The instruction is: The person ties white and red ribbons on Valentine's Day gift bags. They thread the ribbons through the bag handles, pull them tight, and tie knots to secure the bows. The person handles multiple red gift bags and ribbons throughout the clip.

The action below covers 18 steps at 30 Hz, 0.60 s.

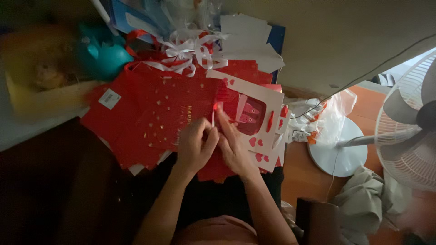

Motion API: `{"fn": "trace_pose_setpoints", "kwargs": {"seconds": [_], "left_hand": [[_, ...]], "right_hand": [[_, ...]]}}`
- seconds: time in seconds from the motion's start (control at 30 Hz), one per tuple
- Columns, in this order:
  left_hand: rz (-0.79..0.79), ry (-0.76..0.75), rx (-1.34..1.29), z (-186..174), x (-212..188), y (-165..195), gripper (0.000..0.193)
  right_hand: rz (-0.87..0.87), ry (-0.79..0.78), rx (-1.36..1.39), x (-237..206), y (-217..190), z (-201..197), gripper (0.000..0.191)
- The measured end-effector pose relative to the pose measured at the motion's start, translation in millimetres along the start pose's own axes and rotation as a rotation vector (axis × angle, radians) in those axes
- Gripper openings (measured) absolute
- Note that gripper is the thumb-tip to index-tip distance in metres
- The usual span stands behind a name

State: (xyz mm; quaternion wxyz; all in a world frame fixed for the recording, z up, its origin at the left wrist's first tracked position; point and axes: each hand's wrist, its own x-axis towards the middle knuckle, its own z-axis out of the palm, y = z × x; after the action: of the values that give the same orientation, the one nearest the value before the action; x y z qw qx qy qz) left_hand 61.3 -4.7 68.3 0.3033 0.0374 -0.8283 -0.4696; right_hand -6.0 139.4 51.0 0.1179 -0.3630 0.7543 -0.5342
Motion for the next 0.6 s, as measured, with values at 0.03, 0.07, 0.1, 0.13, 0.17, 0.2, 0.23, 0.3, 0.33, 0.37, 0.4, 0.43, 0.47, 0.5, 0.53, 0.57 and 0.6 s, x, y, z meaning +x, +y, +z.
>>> {"fn": "trace_pose_setpoints", "kwargs": {"seconds": [0.03, 0.07, 0.1, 0.13, 0.17, 0.2, 0.23, 0.3, 0.33, 0.37, 0.4, 0.43, 0.47, 0.5, 0.53, 0.57, 0.6], "left_hand": [[0.094, 0.049, 0.026, -6, -2, 6, 0.024], [0.107, 0.018, 0.059, -13, -3, 12, 0.024], [0.120, -0.011, 0.092, -21, -4, 18, 0.024], [0.132, -0.039, 0.126, -27, -3, 23, 0.024], [0.127, -0.054, 0.123, -31, -3, 28, 0.023], [0.121, -0.066, 0.120, -35, -2, 33, 0.023], [0.117, -0.077, 0.118, -38, 0, 38, 0.023], [0.122, -0.057, 0.150, -43, 1, 45, 0.022], [0.122, -0.047, 0.167, -45, 2, 47, 0.022], [0.108, -0.037, 0.136, -46, 3, 49, 0.021], [0.094, -0.026, 0.104, -47, 4, 49, 0.021], [0.080, -0.015, 0.072, -47, 5, 49, 0.020], [0.092, -0.012, 0.080, -46, 4, 49, 0.021], [0.102, -0.011, 0.088, -45, 4, 49, 0.022], [0.111, -0.012, 0.097, -44, 3, 49, 0.022], [0.112, -0.021, 0.088, -43, 2, 48, 0.022], [0.115, -0.028, 0.080, -40, 1, 48, 0.022]], "right_hand": [[0.015, -0.039, 0.032, 1, -3, 0, 0.060], [0.031, -0.079, 0.064, 3, -6, -1, 0.058], [0.027, -0.123, 0.071, 5, -9, -4, 0.051], [0.025, -0.168, 0.077, 7, -13, -8, 0.046], [0.022, -0.216, 0.083, 8, -17, -11, 0.041], [0.084, -0.278, 0.043, 10, -22, -15, 0.035], [0.144, -0.339, 0.002, 12, -28, -20, 0.030], [0.178, -0.406, -0.088, 16, -41, -28, 0.024], [0.154, -0.412, -0.137, 18, -49, -30, 0.022], [0.130, -0.416, -0.185, 19, -56, -33, 0.020], [0.124, -0.369, -0.226, 18, -64, -34, 0.020], [0.118, -0.321, -0.267, 16, -72, -35, 0.019], [0.113, -0.273, -0.307, 14, -79, -36, 0.019], [0.085, -0.249, -0.337, 13, -84, -38, 0.017], [0.057, -0.225, -0.366, 11, -88, -39, 0.015], [0.029, -0.199, -0.395, 10, -90, -41, 0.013], [0.005, -0.193, -0.380, 9, -92, -42, 0.012]]}}
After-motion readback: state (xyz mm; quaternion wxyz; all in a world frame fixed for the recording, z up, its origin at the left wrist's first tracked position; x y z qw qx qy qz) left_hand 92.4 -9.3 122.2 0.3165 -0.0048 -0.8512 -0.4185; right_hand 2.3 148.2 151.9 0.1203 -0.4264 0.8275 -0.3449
